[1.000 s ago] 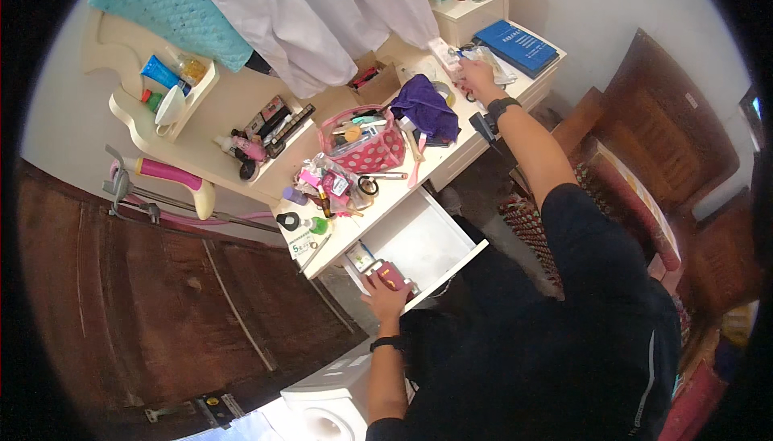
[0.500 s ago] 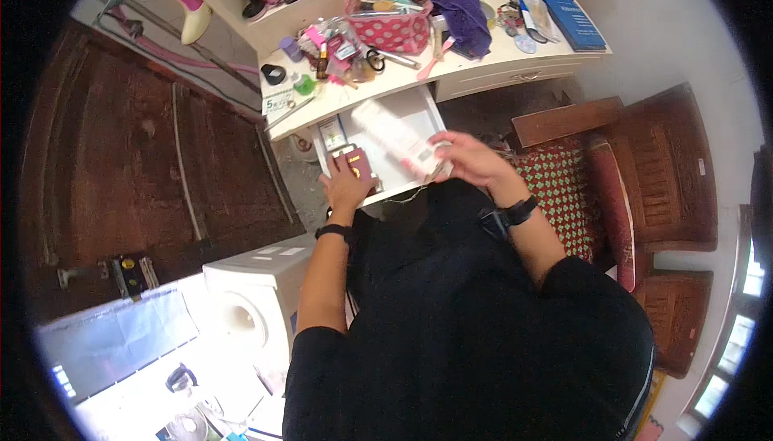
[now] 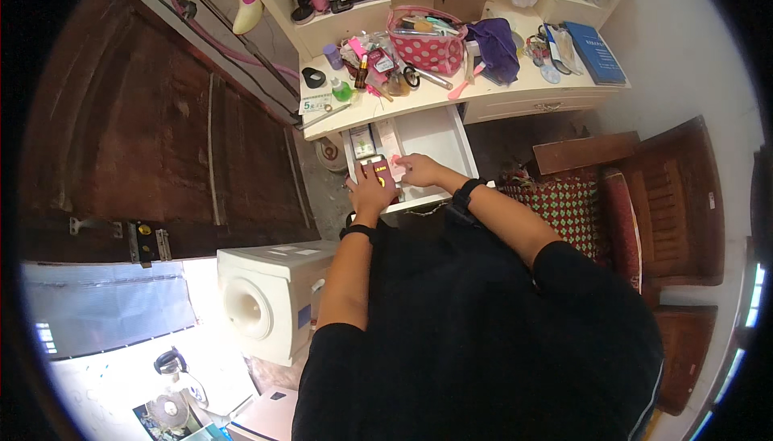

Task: The person opens a drawer and sorts through several small items, including makeup palettes, papers, and a small glass bottle.

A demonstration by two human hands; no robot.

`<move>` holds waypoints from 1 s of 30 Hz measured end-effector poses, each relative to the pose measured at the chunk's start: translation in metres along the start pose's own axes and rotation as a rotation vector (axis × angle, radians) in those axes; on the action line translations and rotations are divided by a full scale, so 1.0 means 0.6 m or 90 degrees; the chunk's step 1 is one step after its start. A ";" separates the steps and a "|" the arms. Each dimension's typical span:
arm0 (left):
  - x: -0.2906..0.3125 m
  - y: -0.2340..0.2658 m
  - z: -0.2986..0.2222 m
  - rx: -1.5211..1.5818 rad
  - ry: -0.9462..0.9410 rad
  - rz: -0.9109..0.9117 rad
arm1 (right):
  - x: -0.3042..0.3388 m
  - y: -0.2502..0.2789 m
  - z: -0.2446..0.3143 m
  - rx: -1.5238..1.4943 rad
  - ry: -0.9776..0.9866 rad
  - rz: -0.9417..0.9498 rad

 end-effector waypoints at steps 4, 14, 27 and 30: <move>0.006 0.006 -0.001 0.006 -0.010 0.015 | 0.002 -0.004 0.014 0.025 0.009 -0.020; -0.008 -0.010 0.012 0.059 -0.045 -0.011 | -0.031 -0.050 -0.055 -0.194 -0.008 -0.176; 0.002 -0.007 0.005 0.044 -0.074 -0.022 | -0.024 -0.012 0.016 -0.035 -0.109 -0.242; -0.001 -0.009 0.013 0.031 -0.072 -0.026 | -0.006 0.010 0.030 0.055 -0.068 -0.191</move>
Point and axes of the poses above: each hand's wrist, its own x-axis away from the middle knuckle, its own y-axis out of the back of the hand, z = x × y, the point moved 1 cm from there along -x, towards the middle knuckle, and after that the axes turned 7 degrees about x, right-handed, at the moved point
